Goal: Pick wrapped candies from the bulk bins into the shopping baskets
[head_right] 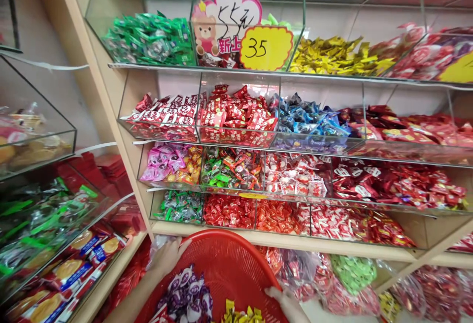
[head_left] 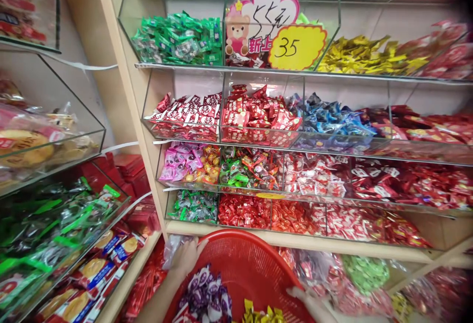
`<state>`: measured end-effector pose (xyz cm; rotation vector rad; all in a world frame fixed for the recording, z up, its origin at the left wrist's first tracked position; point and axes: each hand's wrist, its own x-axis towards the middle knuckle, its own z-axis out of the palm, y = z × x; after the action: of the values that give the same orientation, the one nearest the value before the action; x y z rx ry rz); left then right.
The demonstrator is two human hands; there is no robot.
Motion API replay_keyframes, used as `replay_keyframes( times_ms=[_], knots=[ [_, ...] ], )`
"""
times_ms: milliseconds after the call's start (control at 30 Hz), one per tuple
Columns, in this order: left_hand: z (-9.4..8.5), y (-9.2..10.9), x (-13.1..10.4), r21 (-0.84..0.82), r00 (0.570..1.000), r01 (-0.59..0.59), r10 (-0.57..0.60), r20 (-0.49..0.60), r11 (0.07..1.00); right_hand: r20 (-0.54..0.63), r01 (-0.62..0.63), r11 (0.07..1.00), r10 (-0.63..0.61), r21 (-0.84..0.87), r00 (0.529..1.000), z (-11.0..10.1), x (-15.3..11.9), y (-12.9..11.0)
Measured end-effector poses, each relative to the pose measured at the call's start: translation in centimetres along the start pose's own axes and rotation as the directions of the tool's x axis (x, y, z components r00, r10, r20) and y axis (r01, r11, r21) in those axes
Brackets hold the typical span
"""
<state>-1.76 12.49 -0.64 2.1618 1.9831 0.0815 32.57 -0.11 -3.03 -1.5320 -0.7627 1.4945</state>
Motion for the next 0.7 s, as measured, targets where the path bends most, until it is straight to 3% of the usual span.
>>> replay_keyframes(
  times_ms=[67, 133, 233, 300, 333, 400, 500, 700],
  knots=[
    [0.0, -0.2, 0.1, 0.006, 1.000, 0.005, -0.005, 0.000, 1.000, -0.015, 0.069, 0.996, -0.070, -0.063, 0.997, 0.0, 1.0, 0.2],
    [-0.1, -0.3, 0.2, 0.011, 1.000, 0.026, -0.026, 0.007, 1.000, -0.093, 0.208, 0.953, -0.233, -0.221, 0.968, 0.0, 2.2, 0.1],
    [-0.1, -0.2, 0.4, 0.009, 0.999, 0.045, -0.045, 0.023, 0.999, -0.180, 0.406, 0.767, -0.549, -0.497, 0.817, 0.6, 3.8, -1.3],
    [0.1, 0.2, 0.6, -0.001, 0.999, 0.044, -0.044, 0.023, 0.999, -0.138, 0.484, 0.616, -0.694, -0.622, 0.706, 1.7, 4.5, -3.1],
    [0.1, 0.4, 0.6, -0.008, 0.999, 0.046, -0.046, 0.023, 0.999, -0.091, 0.514, 0.549, -0.736, -0.658, 0.671, 2.5, 4.8, -4.1],
    [0.3, 0.8, 0.7, -0.019, 0.998, 0.057, -0.056, 0.018, 0.998, 0.013, 0.558, 0.455, -0.767, -0.694, 0.642, 4.4, 5.3, -6.0],
    [0.5, 0.9, 0.8, -0.021, 0.998, 0.058, -0.058, 0.005, 0.998, 0.127, 0.576, 0.373, -0.752, -0.727, 0.647, 7.5, 6.7, -8.5],
    [0.8, -0.1, 0.7, 0.006, 0.999, 0.052, -0.052, -0.014, 0.999, 0.044, 0.240, 0.281, -0.561, -0.929, 0.826, 12.2, 10.4, -11.8]
  ],
)
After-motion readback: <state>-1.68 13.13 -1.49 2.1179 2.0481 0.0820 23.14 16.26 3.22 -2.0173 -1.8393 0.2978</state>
